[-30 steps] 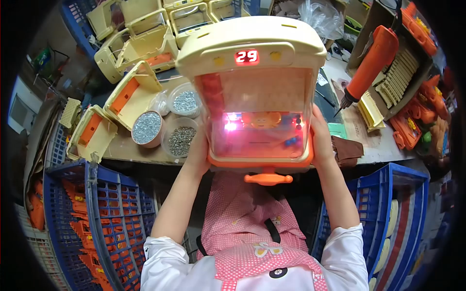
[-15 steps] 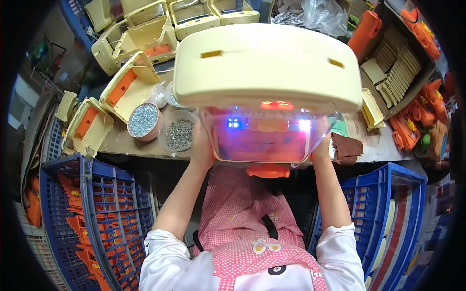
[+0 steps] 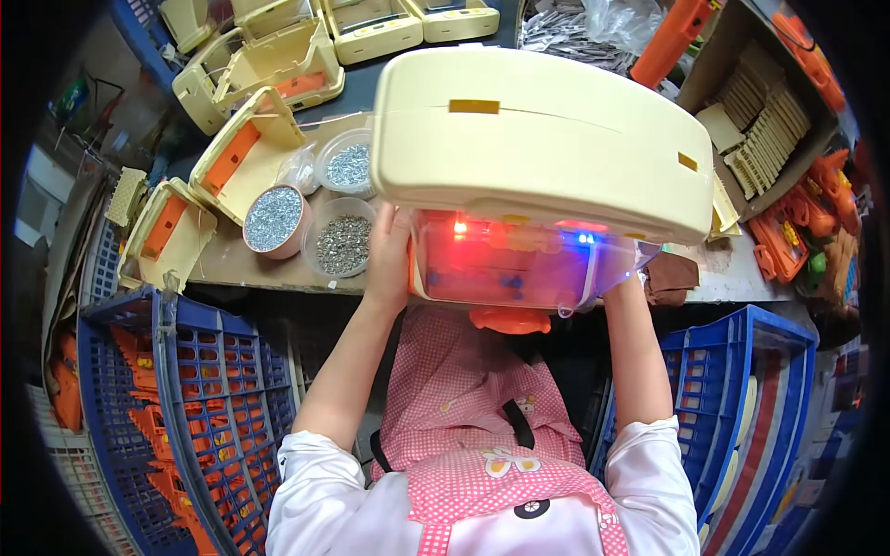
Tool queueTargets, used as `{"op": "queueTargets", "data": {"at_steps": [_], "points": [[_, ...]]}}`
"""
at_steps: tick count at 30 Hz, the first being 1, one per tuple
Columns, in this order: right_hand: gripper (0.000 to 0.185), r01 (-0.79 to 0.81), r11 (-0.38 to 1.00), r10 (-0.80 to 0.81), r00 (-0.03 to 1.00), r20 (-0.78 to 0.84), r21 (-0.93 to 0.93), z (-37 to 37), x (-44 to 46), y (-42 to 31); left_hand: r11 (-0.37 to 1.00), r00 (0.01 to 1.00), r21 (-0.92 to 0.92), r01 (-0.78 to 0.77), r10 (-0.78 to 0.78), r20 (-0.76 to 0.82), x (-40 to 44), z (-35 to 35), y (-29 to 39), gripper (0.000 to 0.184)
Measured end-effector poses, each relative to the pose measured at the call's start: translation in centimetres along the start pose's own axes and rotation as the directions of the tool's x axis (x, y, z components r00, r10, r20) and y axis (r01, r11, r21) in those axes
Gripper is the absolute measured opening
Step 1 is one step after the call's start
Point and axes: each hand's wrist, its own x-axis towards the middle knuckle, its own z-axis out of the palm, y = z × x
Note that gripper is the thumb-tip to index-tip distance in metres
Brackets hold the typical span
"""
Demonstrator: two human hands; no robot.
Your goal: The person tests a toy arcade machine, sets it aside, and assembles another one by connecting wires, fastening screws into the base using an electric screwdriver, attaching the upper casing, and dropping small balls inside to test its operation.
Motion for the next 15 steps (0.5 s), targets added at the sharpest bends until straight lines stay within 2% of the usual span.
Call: {"op": "queueTargets", "data": {"at_steps": [1, 2, 5, 6, 9, 10, 11, 15], "points": [[0.030, -0.053, 0.996, 0.053, 0.999, -0.007, 0.073, -1.0, 0.7, 0.2, 1.000, 1.000, 0.002, -0.002, 0.002, -0.005, 0.1, -0.1, 0.0, 0.048], [0.052, -0.033, 0.999, 0.032, 0.992, 0.124, 0.005, -3.1, 1.9, 0.7, 0.999, 0.999, 0.015, 0.040, -0.039, -0.037, 0.3, -0.1, -0.2, 0.050], [0.073, -0.074, 0.963, -0.055, 0.889, 0.454, 0.261, -5.0, 4.1, 3.5, 0.998, 0.997, 0.016, 0.063, -0.062, -0.046, 0.7, 0.4, 0.0, 0.057], [0.070, -0.095, 0.946, -0.068, 0.877, 0.475, 0.310, -2.8, 3.6, 2.8, 0.997, 0.997, 0.014, 0.070, -0.070, -0.037, 0.8, 0.4, 0.0, 0.056], [0.060, -0.157, 0.953, -0.020, 0.823, 0.567, 0.260, -0.3, 3.3, 1.6, 0.995, 0.994, -0.001, 0.101, -0.101, -0.031, 1.0, -0.2, -0.6, 0.054], [0.070, -0.066, 0.989, 0.017, 0.940, 0.340, 0.133, 0.7, 2.9, 1.3, 0.990, 0.986, 0.013, 0.143, -0.141, -0.086, 1.0, -0.6, -1.3, 0.053], [0.081, -0.006, 1.000, 0.007, 0.996, 0.085, -0.016, 1.3, 2.8, 1.0, 0.983, 0.974, 0.024, 0.184, -0.179, -0.137, 1.2, -1.0, -2.0, 0.053], [0.070, -0.077, 0.997, 0.074, 0.993, 0.098, 0.027, 1.7, 3.4, 0.3, 0.976, 0.975, -0.091, 0.198, -0.206, -0.082, 1.2, -0.6, -1.4, 0.051]]}}
